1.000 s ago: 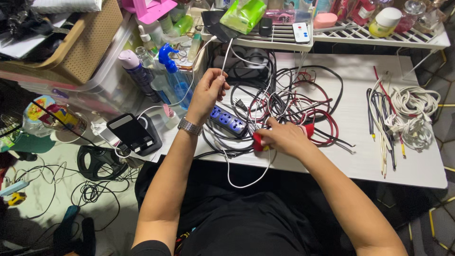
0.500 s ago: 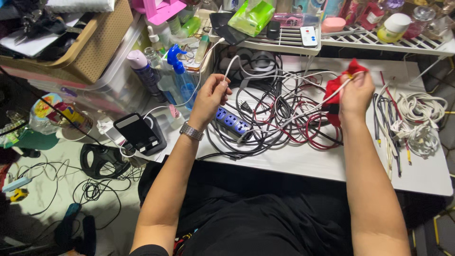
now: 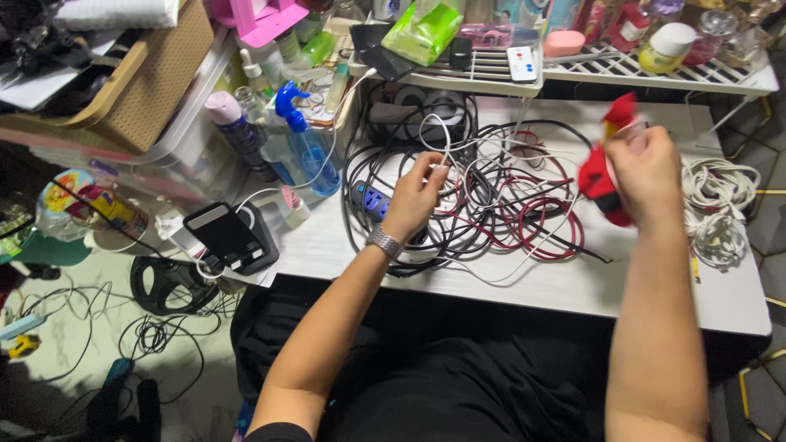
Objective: The person unties and separates various red, black, and white cables from a tangled pile on a white desk using both hands.
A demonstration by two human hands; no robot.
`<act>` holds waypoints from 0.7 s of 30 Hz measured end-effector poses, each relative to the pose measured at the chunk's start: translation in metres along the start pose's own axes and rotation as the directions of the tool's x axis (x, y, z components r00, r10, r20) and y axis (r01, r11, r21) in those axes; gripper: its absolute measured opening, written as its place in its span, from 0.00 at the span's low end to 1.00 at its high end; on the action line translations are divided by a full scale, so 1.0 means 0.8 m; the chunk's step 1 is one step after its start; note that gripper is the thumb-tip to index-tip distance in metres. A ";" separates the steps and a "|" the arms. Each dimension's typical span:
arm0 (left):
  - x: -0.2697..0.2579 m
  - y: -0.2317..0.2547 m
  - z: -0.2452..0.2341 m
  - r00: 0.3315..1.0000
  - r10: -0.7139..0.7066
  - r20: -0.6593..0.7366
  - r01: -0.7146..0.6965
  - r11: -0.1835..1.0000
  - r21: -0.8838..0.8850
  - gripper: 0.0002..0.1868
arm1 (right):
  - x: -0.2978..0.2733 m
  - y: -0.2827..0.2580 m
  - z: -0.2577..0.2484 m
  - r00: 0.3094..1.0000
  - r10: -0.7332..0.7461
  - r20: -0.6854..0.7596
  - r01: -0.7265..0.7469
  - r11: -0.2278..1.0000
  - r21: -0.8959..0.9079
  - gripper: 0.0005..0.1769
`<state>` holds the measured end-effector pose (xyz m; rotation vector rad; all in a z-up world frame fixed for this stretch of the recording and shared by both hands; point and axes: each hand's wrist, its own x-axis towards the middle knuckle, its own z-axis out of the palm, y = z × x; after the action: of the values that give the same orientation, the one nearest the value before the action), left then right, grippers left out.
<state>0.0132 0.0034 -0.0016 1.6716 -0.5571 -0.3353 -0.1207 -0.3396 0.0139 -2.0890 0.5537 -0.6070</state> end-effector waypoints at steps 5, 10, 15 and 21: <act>-0.005 0.008 0.077 0.916 0.401 0.001 -0.396 0.905 0.157 0.12 | -0.047 0.024 0.108 0.998 -0.057 0.037 -0.028 0.154 0.988 0.11; -0.027 -0.010 0.084 0.823 0.523 0.222 -0.567 0.731 0.379 0.15 | -0.090 0.001 0.186 0.951 0.210 0.226 -0.303 0.504 0.808 0.12; -0.047 -0.030 0.013 0.845 0.192 0.500 -0.416 0.823 0.387 0.12 | -0.039 0.049 0.183 0.940 0.327 0.098 -0.202 0.301 0.932 0.12; -0.064 -0.054 -0.157 0.941 0.068 0.332 -0.111 0.988 0.112 0.14 | 0.021 0.128 0.115 0.819 0.471 0.327 -0.349 -0.043 0.936 0.09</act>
<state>0.0426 0.1406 -0.0261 1.7187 -0.9175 -0.5256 -0.0691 -0.3460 -0.1143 -0.4455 0.5401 -0.4621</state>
